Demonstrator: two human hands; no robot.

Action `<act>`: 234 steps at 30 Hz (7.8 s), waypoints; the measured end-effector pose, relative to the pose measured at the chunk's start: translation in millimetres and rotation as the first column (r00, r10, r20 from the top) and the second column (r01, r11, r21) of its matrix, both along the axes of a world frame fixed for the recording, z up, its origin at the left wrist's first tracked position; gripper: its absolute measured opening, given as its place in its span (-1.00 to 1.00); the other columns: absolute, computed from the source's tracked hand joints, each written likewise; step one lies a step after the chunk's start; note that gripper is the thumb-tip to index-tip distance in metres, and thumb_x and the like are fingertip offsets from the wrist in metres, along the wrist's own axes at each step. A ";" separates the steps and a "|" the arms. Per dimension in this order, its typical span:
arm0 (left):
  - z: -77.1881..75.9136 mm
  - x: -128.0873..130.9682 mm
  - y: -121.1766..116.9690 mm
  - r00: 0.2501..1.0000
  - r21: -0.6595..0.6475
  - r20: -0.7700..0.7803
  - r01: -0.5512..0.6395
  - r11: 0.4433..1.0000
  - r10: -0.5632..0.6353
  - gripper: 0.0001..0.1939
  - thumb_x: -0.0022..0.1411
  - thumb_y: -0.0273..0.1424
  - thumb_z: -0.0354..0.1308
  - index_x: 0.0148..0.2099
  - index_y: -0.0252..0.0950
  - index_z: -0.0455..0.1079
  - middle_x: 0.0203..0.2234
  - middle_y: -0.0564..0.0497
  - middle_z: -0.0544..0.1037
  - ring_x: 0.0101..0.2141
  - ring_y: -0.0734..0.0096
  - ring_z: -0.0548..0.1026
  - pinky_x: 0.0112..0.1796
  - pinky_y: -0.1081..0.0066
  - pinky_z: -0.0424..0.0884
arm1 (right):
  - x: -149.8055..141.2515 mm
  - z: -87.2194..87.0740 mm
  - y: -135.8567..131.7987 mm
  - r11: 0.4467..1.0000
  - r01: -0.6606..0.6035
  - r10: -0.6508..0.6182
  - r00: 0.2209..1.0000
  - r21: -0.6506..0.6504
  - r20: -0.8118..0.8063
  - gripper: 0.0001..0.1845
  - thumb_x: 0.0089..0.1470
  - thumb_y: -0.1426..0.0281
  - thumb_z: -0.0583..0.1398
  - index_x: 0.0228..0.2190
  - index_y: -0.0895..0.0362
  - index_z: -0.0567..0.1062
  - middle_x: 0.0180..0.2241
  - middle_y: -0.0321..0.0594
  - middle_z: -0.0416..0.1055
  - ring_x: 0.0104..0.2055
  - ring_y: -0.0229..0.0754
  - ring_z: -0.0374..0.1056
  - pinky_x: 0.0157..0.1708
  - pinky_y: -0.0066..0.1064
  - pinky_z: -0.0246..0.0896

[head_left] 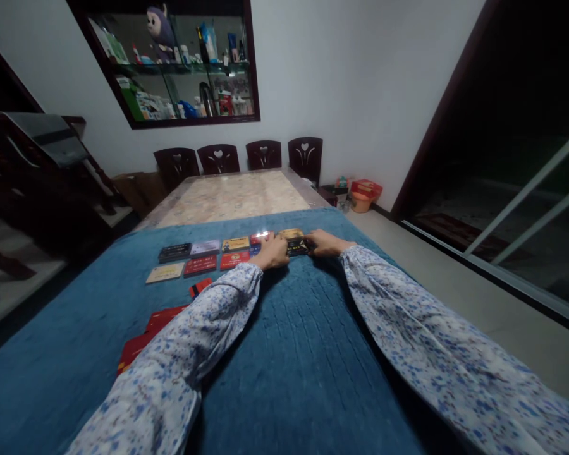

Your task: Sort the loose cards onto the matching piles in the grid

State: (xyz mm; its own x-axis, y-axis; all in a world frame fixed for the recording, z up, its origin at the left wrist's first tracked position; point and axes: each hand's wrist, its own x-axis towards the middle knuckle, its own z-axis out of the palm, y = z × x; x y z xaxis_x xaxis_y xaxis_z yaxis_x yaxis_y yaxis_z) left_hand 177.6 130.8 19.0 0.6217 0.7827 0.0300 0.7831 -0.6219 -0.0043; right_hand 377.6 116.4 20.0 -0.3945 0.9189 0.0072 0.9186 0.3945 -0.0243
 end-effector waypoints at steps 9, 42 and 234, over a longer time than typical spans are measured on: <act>1.3 -0.9 -0.8 1.000 -0.033 -0.003 -0.014 0.999 0.013 -0.53 0.19 -0.48 0.14 0.16 -0.38 0.39 0.21 -0.39 0.39 0.28 -0.27 0.20 0.18 -0.31 0.19 | -1.8 4.8 4.0 0.993 0.023 -0.026 0.999 -0.114 -0.021 -0.57 -0.01 0.49 0.26 -0.04 0.21 0.58 -0.17 -0.05 0.61 -0.14 -0.04 0.51 -0.23 -0.45 0.27; 3.8 -2.9 -7.4 0.999 0.020 -0.019 0.035 0.999 -0.035 -0.64 0.20 -0.44 0.10 0.03 -0.32 0.50 0.08 -0.30 0.53 0.20 -0.19 0.26 0.15 -0.26 0.22 | -3.2 -2.4 2.8 0.997 0.047 -0.044 0.998 -0.069 0.041 -0.70 0.09 0.49 0.22 -0.12 0.20 0.61 -0.14 -0.01 0.59 -0.13 -0.05 0.51 -0.21 -0.46 0.25; -60.6 -205.3 -114.1 0.813 0.044 0.580 -0.102 0.994 0.057 -0.34 0.19 -0.52 0.21 0.34 -0.32 0.23 0.15 -0.24 0.50 0.15 0.07 0.48 0.18 0.02 0.42 | -140.0 -51.1 -76.8 0.915 -0.305 0.400 0.772 0.264 -0.494 -0.34 0.03 0.49 0.30 0.18 0.20 0.39 -0.03 0.05 0.50 -0.03 0.05 0.32 0.00 -0.09 0.31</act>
